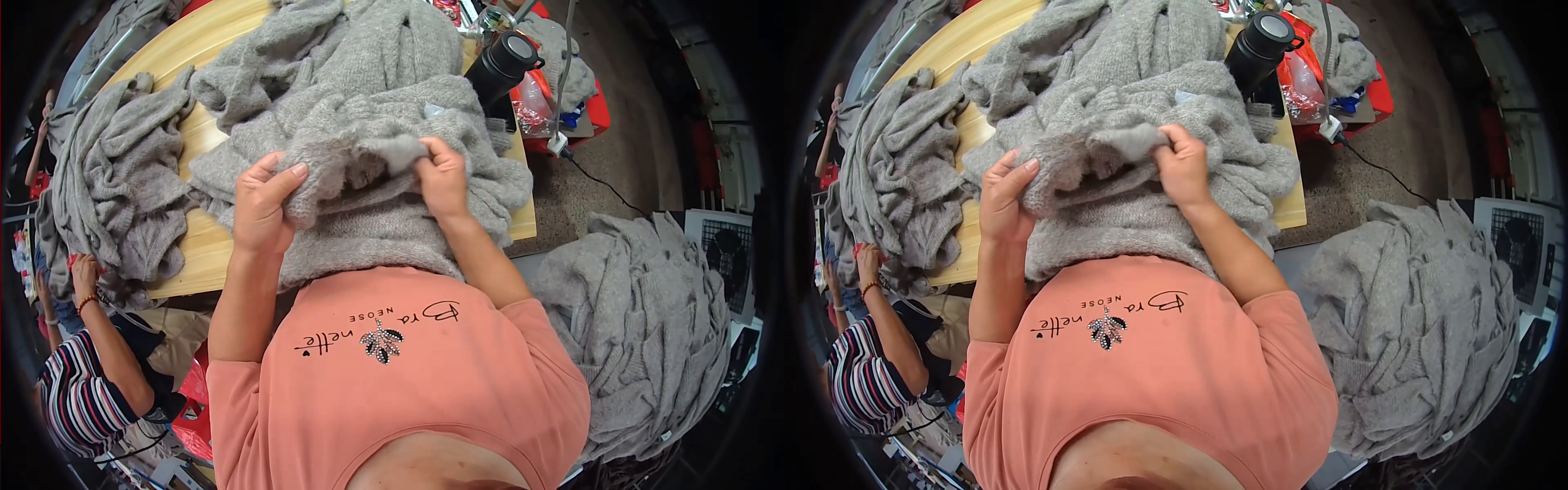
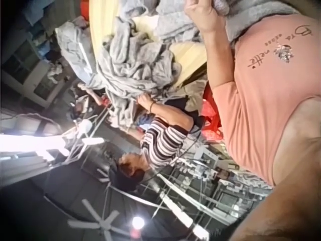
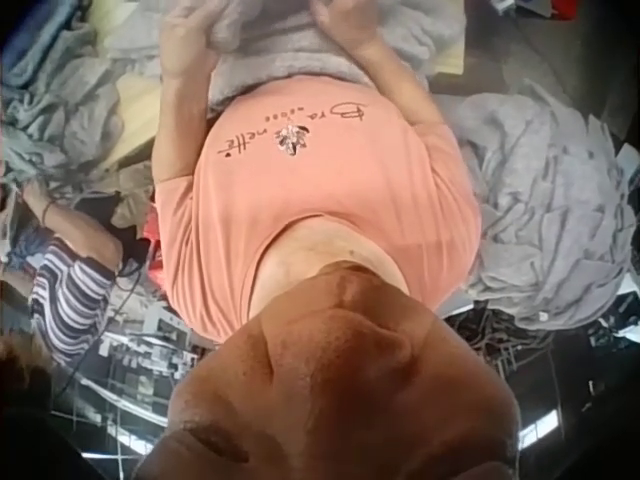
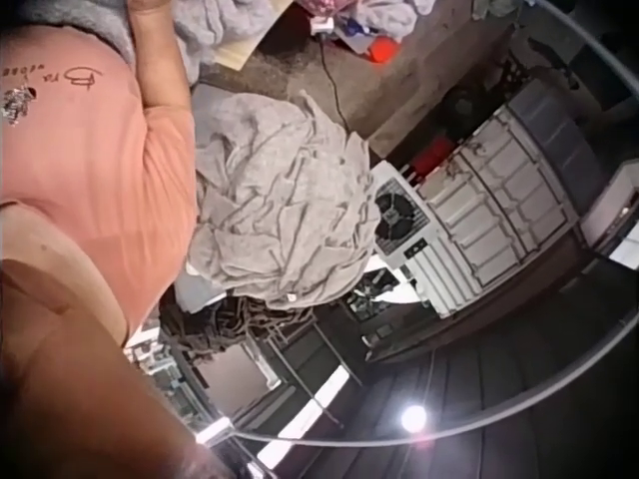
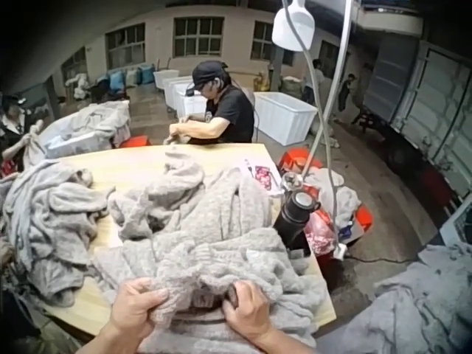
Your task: Inspecting and trimming loose threads from grey knit garments in a sewing factory.
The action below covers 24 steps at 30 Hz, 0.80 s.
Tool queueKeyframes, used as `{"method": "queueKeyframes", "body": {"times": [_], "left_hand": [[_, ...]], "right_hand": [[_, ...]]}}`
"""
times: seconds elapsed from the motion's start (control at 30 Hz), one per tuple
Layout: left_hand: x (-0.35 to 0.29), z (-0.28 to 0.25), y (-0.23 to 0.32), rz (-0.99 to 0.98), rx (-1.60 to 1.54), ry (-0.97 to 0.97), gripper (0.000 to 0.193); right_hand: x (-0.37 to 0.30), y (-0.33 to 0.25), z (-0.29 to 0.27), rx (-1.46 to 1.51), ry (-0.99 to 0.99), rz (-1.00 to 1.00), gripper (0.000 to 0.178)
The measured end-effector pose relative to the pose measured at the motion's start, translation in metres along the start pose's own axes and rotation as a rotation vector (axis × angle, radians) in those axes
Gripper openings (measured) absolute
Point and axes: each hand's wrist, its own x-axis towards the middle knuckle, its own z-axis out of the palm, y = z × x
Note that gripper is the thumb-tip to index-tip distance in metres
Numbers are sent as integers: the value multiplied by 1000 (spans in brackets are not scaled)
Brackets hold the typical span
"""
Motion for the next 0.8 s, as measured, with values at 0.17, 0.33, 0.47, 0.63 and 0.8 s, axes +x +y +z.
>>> {"method": "queueKeyframes", "body": {"times": [0.17, 0.33, 0.47, 0.63, 0.8], "left_hand": [[0, -11, 8, 3, -110, 69, 18], [7, -25, 4, -13, -169, 160, 18], [17, -31, 6, -27, -194, 158, 17], [20, -42, 1, -80, -161, 256, 18], [14, -15, 9, -46, -17, 204, 25]], "right_hand": [[-9, -23, -29, 884, -349, 82, 29], [-19, -48, -45, -498, -299, -481, 58], [-29, -35, -33, -727, -224, -544, 59], [-29, -25, -35, -691, -70, -1046, 47], [-29, -44, -34, -545, -5, -1032, 49]]}}
